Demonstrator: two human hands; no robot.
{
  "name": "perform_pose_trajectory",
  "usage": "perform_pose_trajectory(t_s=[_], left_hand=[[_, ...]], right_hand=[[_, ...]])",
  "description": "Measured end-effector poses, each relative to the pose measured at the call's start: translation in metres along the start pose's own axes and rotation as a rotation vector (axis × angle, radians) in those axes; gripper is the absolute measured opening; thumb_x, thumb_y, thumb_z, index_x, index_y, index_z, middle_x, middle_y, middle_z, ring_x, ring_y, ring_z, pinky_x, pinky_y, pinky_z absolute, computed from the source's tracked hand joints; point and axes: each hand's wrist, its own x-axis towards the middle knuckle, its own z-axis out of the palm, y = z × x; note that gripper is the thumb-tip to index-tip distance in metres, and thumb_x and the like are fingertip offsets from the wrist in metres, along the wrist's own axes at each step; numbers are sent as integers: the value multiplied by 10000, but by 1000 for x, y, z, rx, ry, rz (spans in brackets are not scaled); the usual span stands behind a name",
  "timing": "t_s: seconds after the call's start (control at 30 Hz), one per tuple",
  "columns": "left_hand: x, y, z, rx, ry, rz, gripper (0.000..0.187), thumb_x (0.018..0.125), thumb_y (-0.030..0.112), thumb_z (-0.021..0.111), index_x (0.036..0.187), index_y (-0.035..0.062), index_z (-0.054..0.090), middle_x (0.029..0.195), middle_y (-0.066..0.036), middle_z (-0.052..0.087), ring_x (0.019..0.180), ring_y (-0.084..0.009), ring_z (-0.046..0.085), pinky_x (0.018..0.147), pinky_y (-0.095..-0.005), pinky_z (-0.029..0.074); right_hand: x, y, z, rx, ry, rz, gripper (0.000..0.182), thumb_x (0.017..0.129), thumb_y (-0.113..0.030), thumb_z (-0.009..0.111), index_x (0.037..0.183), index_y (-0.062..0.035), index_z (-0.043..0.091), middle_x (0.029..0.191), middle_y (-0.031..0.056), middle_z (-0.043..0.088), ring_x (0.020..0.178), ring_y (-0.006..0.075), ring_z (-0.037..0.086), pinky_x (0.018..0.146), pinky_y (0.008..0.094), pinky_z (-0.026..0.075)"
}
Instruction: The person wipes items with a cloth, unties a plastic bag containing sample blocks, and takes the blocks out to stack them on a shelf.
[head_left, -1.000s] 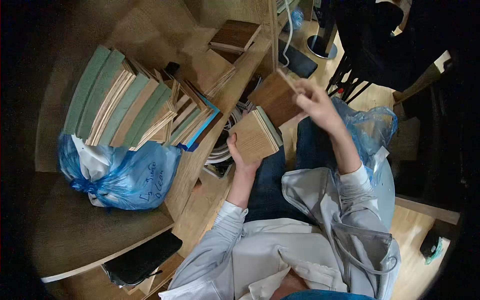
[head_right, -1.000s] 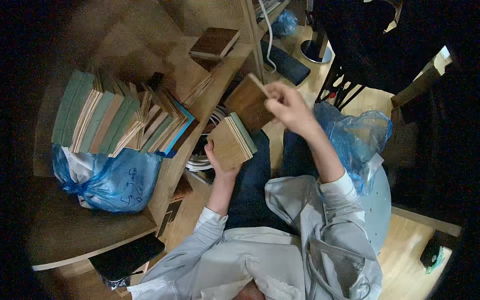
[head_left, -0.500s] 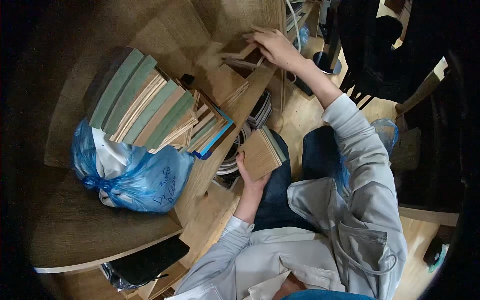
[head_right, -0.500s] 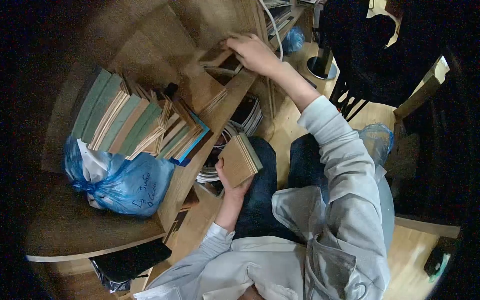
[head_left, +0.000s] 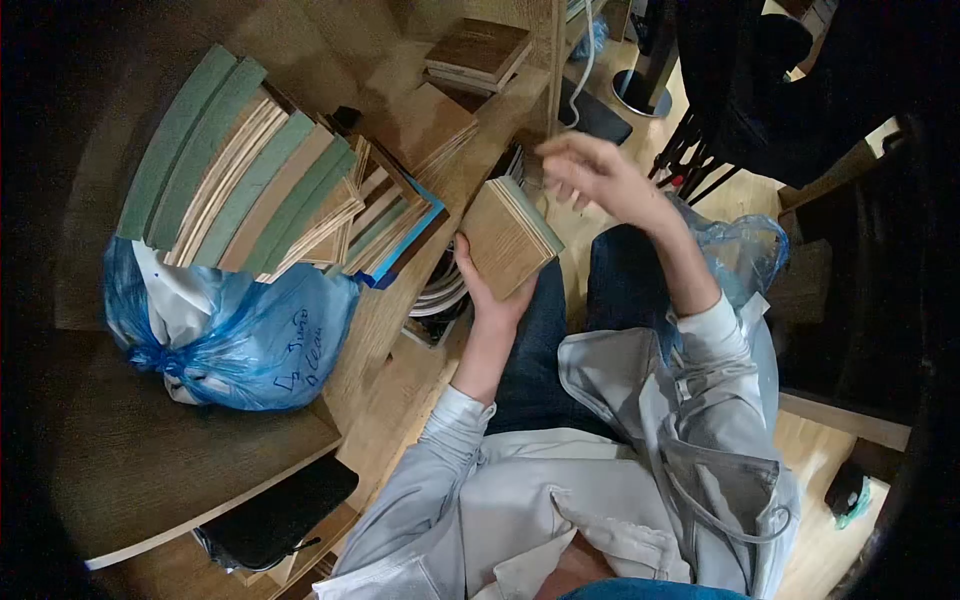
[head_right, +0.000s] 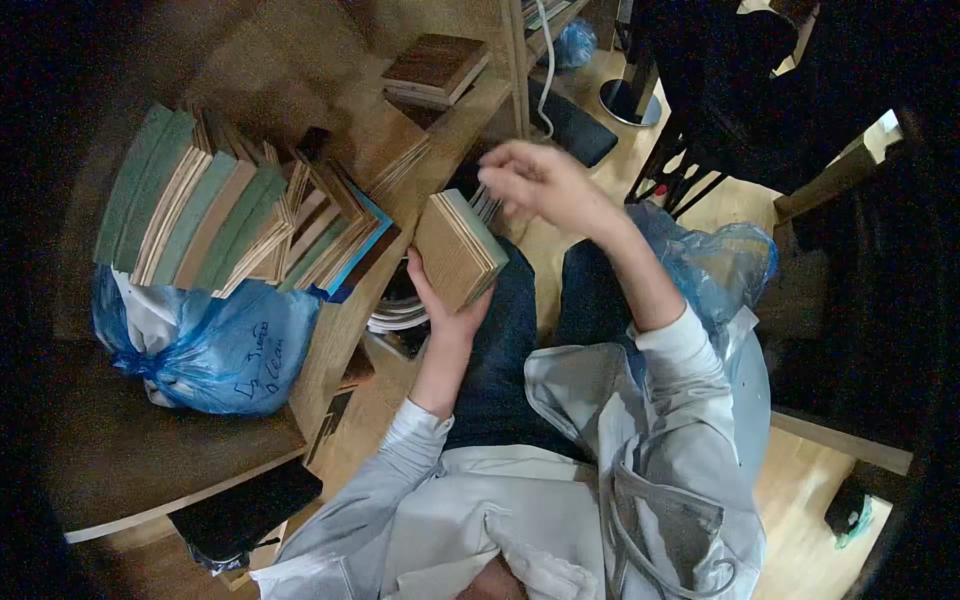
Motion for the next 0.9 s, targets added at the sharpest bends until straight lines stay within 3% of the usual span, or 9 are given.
perform_pose_trajectory(t_s=[0.17,0.27,0.37,0.53,0.67,0.77,0.8,0.87,0.9], left_hand=[[-1,-4,4,154,-37,69,708,792,641,459,1288,140,392,1248,-76,471,1134,-244,464,931,-405,393],[-1,-6,7,111,-244,73,685,842,607,397,1328,129,330,1297,-86,430,1187,-239,427,981,-389,352],[-4,-7,14,233,-226,92,644,872,550,386,1339,114,311,1316,-93,412,1204,-241,412,1003,-391,329],[-5,-16,16,333,-147,192,569,915,446,389,1360,110,282,1343,-93,382,1227,-231,387,1022,-378,313],[-7,-12,19,296,-84,157,573,918,438,387,1379,125,255,1363,-80,356,1242,-213,366,1026,-370,307],[-7,-7,12,238,-115,66,568,919,442,377,1383,141,251,1373,-70,341,1249,-204,356,1028,-368,304],[-8,-7,9,211,-129,14,565,919,445,372,1385,148,248,1378,-65,333,1252,-200,351,1029,-367,303],[-11,-10,6,214,-98,15,568,918,449,370,1384,148,249,1379,-63,332,1254,-201,349,1029,-367,302],[-11,-13,5,214,-69,16,570,917,454,368,1383,148,250,1381,-62,330,1256,-202,347,1030,-367,302]], right_hand=[[-29,51,27,70,-5,-16,383,843,-246,583,1117,12,513,860,31,584,751,72,545,543,206,469],[-28,65,28,39,104,-139,397,830,-256,601,1119,1,515,875,21,586,781,71,550,524,210,477],[-31,64,7,144,-6,255,362,825,-251,607,1086,-15,525,885,18,585,818,73,552,564,219,487],[-33,86,-1,257,50,160,316,830,-237,599,1049,-21,529,870,16,583,797,73,557,604,233,499],[-31,61,-15,406,190,270,256,843,-220,585,1008,-30,539,869,16,586,793,65,553,653,231,489],[-23,35,-20,537,293,5,221,852,-173,565,1021,-36,523,868,19,583,788,74,562,664,229,489],[-18,22,-20,538,292,4,221,852,-173,565,1021,-36,523,868,19,583,788,74,562,664,229,489],[1,-4,-11,257,281,-416,211,860,-119,551,1045,-33,495,869,23,572,782,97,568,707,226,486],[12,-11,-5,33,336,-477,211,863,-102,544,1050,-27,479,903,48,586,819,131,585,731,248,490]])
